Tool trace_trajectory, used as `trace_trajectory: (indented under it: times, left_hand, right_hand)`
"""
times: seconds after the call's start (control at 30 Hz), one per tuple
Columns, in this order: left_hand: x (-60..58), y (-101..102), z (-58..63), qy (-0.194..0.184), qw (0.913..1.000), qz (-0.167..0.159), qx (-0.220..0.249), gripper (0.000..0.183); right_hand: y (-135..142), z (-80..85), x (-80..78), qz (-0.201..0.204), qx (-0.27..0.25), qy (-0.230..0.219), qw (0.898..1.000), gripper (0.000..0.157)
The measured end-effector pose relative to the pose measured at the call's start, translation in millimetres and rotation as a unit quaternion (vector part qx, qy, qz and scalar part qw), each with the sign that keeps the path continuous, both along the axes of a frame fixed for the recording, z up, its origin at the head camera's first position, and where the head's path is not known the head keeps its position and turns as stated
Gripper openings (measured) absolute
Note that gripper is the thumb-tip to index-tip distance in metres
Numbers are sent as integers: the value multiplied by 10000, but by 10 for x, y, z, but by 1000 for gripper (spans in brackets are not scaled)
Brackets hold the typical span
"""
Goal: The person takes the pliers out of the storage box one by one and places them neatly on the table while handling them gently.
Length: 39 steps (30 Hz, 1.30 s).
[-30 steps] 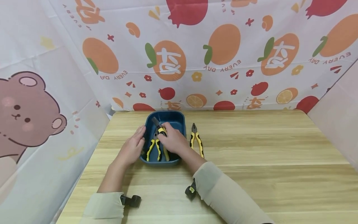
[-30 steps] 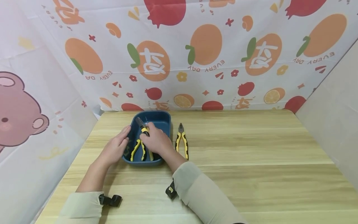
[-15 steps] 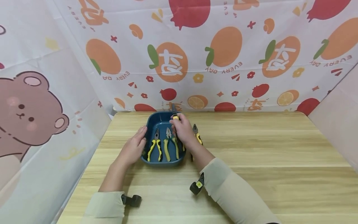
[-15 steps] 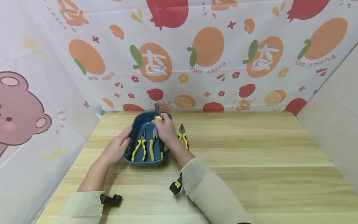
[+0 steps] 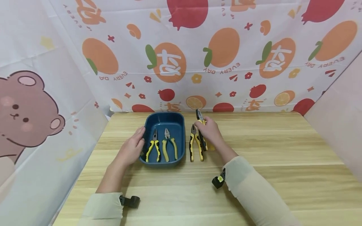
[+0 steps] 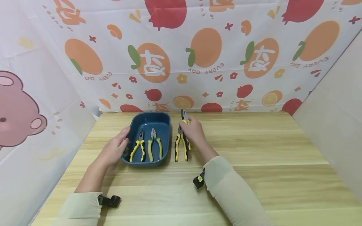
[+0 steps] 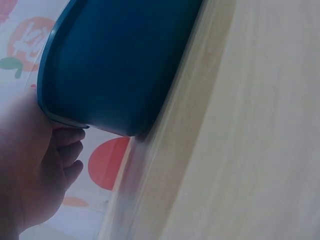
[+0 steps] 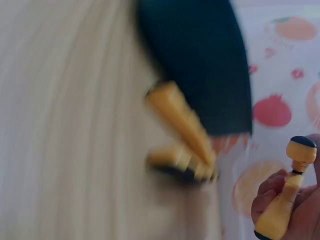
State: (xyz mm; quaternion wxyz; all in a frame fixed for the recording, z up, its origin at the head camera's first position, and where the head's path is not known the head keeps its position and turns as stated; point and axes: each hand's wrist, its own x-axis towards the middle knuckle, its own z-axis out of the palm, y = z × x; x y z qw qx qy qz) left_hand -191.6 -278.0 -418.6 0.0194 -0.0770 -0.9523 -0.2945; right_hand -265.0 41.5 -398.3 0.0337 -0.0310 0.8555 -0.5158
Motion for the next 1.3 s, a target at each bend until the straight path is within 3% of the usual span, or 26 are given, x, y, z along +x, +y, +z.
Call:
trace_trajectory:
  times: [0.1, 0.2, 0.37, 0.7, 0.97, 1.3]
  left_hand:
    - [-4, -7, 3, 4, 10000, -2, -32, 54]
    - [-2, -5, 10, -30, 10000, 2, -32, 54]
    - [2, 3, 24, -77, 10000, 37, -46, 54]
    - [7, 7, 21, -61, 10000, 29, -12, 54]
    - [4, 16, 16, -39, 10000, 17, 21, 54]
    - [9, 11, 7, -117, 9999, 25, -7, 55]
  right_hand:
    - [156, -83, -7, -25, 1113, 50, 9938, 54]
    - [276, -138, 3, -112, 1875, -15, 9822, 59]
    - [391, -219, -15, -211, 2493, -166, 9680, 51]
    - [432, -352, -34, -188, 2707, -470, 9613, 38]
    - [437, -373, -63, -45, 3093, -534, 9495, 57]
    - [443, -366, -112, 83, 2880, -731, 9548, 60]
